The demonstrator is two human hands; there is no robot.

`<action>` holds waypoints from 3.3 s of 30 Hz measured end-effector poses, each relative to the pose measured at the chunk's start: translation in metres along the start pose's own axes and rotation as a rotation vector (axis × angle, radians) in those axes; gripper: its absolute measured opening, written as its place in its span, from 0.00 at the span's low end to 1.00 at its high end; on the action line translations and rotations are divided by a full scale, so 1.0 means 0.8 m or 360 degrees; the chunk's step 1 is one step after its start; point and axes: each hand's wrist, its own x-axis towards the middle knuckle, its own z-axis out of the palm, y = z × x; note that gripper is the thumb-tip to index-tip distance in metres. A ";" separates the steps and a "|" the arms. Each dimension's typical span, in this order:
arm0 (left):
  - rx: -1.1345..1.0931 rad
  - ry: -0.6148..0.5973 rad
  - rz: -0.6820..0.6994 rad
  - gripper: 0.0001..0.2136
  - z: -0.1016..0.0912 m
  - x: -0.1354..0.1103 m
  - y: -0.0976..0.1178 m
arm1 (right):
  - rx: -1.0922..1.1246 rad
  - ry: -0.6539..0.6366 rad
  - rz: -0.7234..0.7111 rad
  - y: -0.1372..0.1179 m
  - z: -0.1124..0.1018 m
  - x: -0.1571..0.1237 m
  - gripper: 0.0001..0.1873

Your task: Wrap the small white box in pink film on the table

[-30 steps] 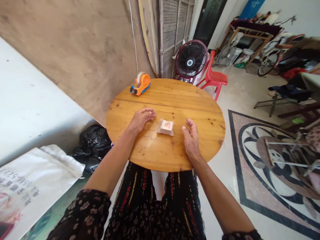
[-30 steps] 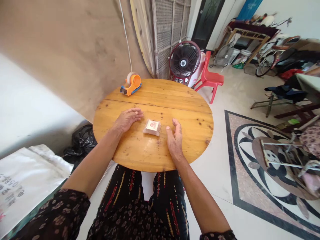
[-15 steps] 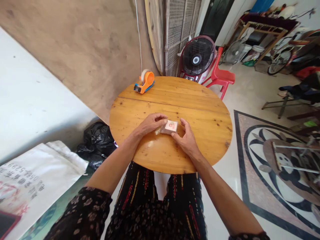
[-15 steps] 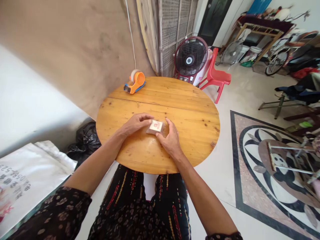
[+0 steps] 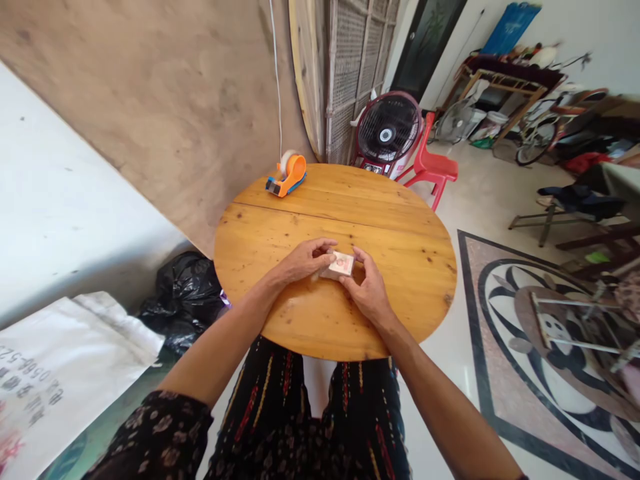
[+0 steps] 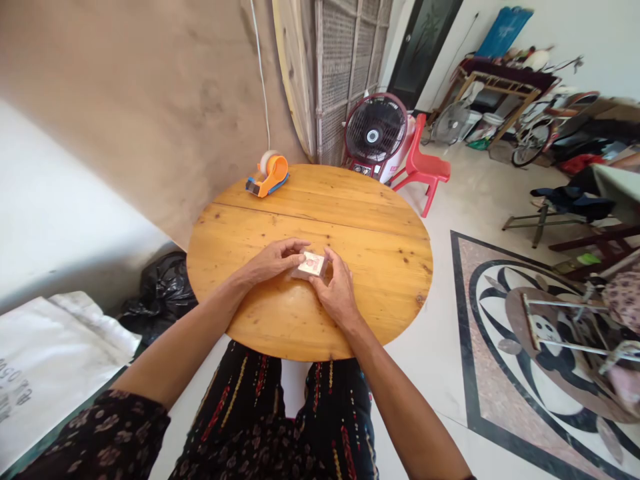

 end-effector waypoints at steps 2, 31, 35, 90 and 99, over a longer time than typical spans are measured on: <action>0.0018 0.0010 0.0019 0.23 0.001 0.000 -0.001 | -0.0011 -0.0007 -0.0002 -0.001 -0.001 -0.001 0.33; 0.0036 0.0020 0.0240 0.22 -0.002 0.002 -0.005 | 0.0174 0.0026 0.0083 -0.007 -0.005 -0.010 0.33; 0.0287 0.0105 0.0176 0.23 -0.006 0.002 -0.006 | 0.0318 0.0135 0.0122 -0.006 -0.010 -0.013 0.25; -0.0776 -0.0364 -0.0217 0.40 -0.006 -0.005 0.003 | -0.0231 -0.0152 -0.0248 -0.011 -0.024 0.011 0.36; -0.0553 -0.0358 -0.0283 0.33 -0.006 -0.005 0.002 | -0.0259 -0.0058 -0.0117 -0.007 -0.018 -0.002 0.37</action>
